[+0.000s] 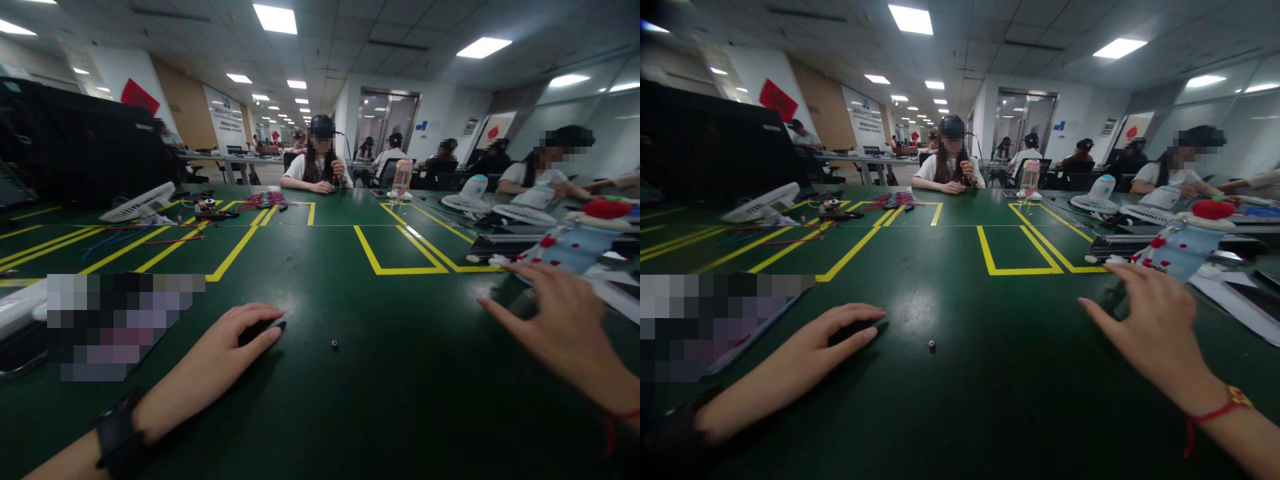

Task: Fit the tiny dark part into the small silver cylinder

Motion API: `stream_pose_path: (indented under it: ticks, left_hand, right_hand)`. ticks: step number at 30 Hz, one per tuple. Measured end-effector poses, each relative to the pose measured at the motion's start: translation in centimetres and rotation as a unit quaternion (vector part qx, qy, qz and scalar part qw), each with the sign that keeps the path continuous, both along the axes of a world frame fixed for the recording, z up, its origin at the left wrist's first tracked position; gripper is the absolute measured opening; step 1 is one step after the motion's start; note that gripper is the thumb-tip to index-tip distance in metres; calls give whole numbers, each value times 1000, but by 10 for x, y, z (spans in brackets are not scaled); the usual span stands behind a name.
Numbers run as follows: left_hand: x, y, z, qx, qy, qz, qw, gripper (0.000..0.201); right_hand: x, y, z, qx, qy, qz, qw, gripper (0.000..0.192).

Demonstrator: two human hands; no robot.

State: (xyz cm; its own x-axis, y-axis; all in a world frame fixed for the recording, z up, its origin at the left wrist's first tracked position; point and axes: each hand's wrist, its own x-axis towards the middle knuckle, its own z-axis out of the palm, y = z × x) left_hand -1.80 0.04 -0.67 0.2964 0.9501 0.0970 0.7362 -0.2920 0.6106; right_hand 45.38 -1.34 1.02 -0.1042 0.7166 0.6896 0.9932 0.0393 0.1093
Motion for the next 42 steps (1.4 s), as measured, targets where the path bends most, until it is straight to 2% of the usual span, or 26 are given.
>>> stream_pose_path:
  ticks: [1, 2, 3, 4, 7, 8, 10, 12, 14, 16, 18, 19, 21, 24, 27, 31, 34, 38, 42]
  left_hand:
    - [0, 0, -1, 9, 3, -3, 1000, 36]
    - [0, 0, -2, 18, 5, -5, 1000, 35]
    - [-1, 0, -3, 24, 8, -7, 1000, 35]
    - [-1, 1, -3, 27, 10, -10, 1000, 34]
    - [-4, 2, -5, 26, 16, -13, 999, 33]
    - [-5, 2, -5, 25, 17, -14, 999, 32]
    - [-6, 3, -5, 20, 17, -16, 1000, 32]
    - [-6, 3, -4, 14, 12, -17, 1000, 32]
    - [-5, 2, -4, 10, 7, -16, 1000, 32]
    - [-3, 1, -3, 7, 7, -14, 1000, 32]
    - [-2, 1, -3, 6, 14, -12, 1000, 31]
    - [-1, 1, -3, 7, 16, -10, 1000, 31]
    - [0, 1, -2, 9, 18, -9, 1000, 31]
    - [0, 0, -1, 5, 17, -7, 1000, 32]
    - [-1, -1, -1, 1, 15, -9, 1000, 32]
    - [-1, -3, -1, 8, 10, -14, 1000, 33]
    - [-1, -3, 0, 10, 12, -14, 1000, 33]
    - [-2, -4, 0, 15, 19, -19, 1000, 33]
    - [-1, -4, 0, 19, 22, -18, 999, 32]
  right_hand:
    - [-30, -1, 3, -24, 9, 78, 997, 55]
    - [-62, -2, 6, -86, 21, 167, 982, 43]
    - [-94, -2, 7, -161, 37, 236, 957, 33]
    - [-124, -3, 7, -212, 58, 277, 935, 30]
    - [-190, 1, 1, -269, 69, 328, 903, 27]
    - [-201, 4, -1, -274, 62, 333, 900, 21]
    - [-205, 10, 0, -277, 54, 330, 901, 15]
    - [-187, 15, 10, -267, 68, 312, 909, 19]
    - [-149, 18, 25, -232, 70, 254, 936, 23]
    - [-98, 17, 40, -180, 46, 140, 973, 30]
    - [-42, 15, 49, -142, 10, -20, 990, 38]
    - [-14, 13, 49, -138, 2, -101, 985, 40]
    - [33, 11, 45, -182, 26, -207, 961, 41]
    - [74, 12, 33, -253, 87, -254, 929, 40]
    - [80, 14, 29, -252, 103, -254, 928, 41]
    - [68, 12, 38, -261, 112, -240, 928, 45]
    - [69, 9, 43, -282, 150, -231, 919, 43]
    - [77, 5, 41, -280, 202, -231, 910, 37]
    - [68, -1, 41, -284, 230, -234, 901, 44]
